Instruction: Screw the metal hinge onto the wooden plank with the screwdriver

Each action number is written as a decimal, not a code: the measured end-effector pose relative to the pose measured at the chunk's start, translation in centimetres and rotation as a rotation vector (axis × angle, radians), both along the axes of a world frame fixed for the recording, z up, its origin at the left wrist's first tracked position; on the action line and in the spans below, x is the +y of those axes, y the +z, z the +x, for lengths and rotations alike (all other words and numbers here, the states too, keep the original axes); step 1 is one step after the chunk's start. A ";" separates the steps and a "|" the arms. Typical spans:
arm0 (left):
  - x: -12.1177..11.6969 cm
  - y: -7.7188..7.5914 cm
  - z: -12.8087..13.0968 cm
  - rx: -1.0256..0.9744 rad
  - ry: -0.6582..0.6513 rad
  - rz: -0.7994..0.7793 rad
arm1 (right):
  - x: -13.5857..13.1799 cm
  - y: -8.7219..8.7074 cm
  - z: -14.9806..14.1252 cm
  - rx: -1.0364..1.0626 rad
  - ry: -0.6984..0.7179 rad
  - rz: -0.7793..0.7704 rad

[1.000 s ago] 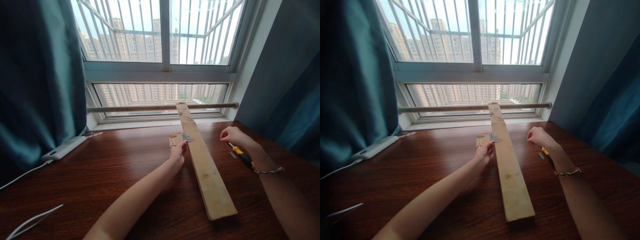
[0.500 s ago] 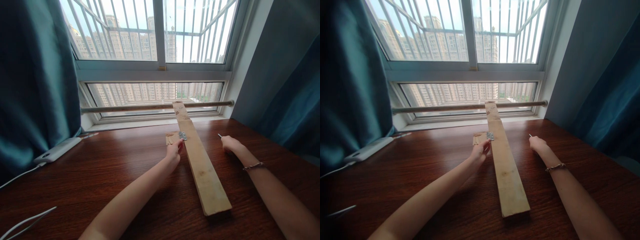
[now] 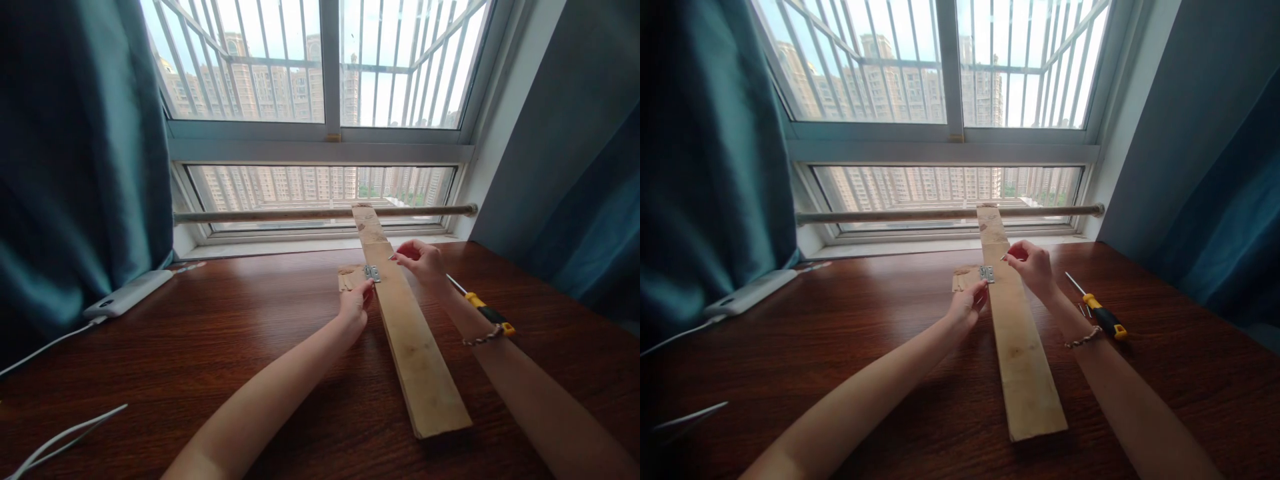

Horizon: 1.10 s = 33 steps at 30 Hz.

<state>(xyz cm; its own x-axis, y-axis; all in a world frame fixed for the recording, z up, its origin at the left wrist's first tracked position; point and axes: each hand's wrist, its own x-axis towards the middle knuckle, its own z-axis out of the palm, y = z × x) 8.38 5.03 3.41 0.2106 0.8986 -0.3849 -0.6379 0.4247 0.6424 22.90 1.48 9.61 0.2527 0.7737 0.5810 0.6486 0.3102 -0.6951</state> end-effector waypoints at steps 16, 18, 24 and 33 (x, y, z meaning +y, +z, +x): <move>-0.2 0.3 -0.2 -0.064 0.022 0.003 | 3.3 -3.4 -3.0 -0.124 -0.030 -0.037; -0.3 0.3 -0.2 -0.068 0.018 0.001 | 3.3 -3.5 -3.1 -0.135 -0.016 -0.044; -0.3 0.2 -0.3 -0.076 -0.009 -0.009 | 3.3 -3.5 -3.0 -0.328 -0.145 -0.012; 0.1 -1.5 -0.3 -0.058 -0.094 0.025 | 3.5 -4.0 -2.8 -0.175 -0.015 -0.046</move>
